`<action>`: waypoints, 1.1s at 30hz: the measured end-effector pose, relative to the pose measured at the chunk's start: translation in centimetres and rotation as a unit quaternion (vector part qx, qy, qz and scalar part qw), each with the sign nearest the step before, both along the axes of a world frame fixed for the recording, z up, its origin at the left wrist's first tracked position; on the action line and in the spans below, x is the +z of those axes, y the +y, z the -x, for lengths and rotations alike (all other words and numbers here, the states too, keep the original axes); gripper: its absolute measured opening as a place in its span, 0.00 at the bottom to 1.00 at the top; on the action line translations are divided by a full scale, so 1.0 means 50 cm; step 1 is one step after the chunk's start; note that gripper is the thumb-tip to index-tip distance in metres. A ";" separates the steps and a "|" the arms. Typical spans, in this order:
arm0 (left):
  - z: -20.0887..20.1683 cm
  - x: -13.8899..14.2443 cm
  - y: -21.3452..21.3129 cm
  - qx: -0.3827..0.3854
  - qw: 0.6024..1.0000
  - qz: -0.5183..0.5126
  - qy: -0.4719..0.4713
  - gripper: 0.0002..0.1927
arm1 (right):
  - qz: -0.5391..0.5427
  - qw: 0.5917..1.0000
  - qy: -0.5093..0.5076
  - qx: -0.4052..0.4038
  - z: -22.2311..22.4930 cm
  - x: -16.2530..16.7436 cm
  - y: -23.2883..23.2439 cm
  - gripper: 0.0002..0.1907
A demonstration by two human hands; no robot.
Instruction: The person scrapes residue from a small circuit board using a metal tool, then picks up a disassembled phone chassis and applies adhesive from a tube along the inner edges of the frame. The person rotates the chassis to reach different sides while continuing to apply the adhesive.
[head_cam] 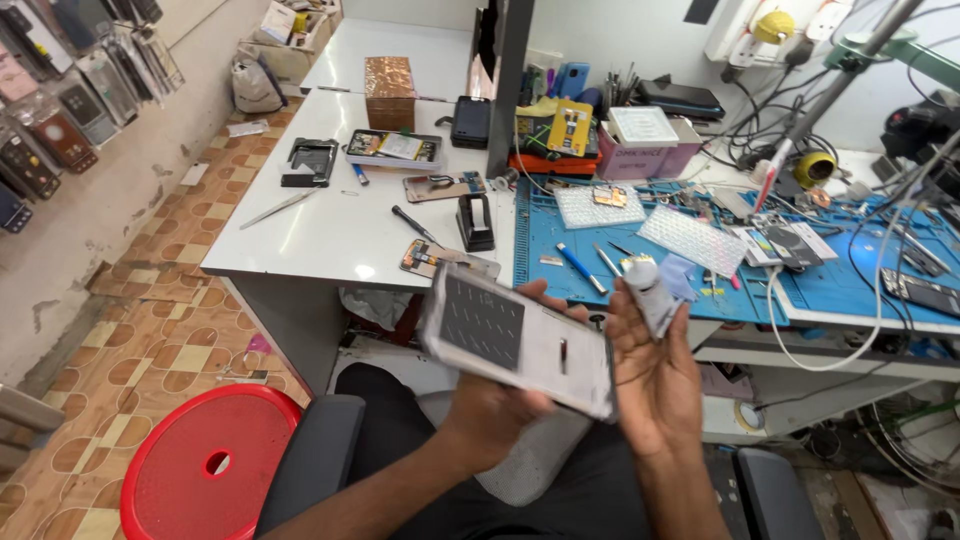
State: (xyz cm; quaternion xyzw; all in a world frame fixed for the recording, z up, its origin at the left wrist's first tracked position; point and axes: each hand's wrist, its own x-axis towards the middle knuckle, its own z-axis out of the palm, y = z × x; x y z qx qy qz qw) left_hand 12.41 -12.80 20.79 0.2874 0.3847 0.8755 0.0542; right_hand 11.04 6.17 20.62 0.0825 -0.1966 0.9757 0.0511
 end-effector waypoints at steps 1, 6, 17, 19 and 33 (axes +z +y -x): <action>-0.004 -0.019 0.014 0.075 0.993 0.025 0.082 0.57 | -0.014 1.000 -0.026 -0.010 -0.010 0.003 -0.015 0.27; 0.008 -0.078 0.103 0.359 0.859 0.076 0.356 0.53 | 0.036 0.997 -0.074 0.006 -0.038 0.019 -0.042 0.29; -0.006 -0.067 0.001 0.103 0.953 0.265 0.104 0.35 | 0.036 0.987 0.109 0.116 -0.036 0.041 0.014 0.28; -0.002 -0.061 -0.019 -0.117 0.968 0.192 -0.108 0.41 | -0.018 0.985 0.106 0.133 -0.027 0.039 0.022 0.27; -0.047 -0.046 -0.080 -0.213 0.925 0.086 -0.301 0.42 | -0.573 0.781 0.036 -0.245 0.180 -0.022 0.031 0.20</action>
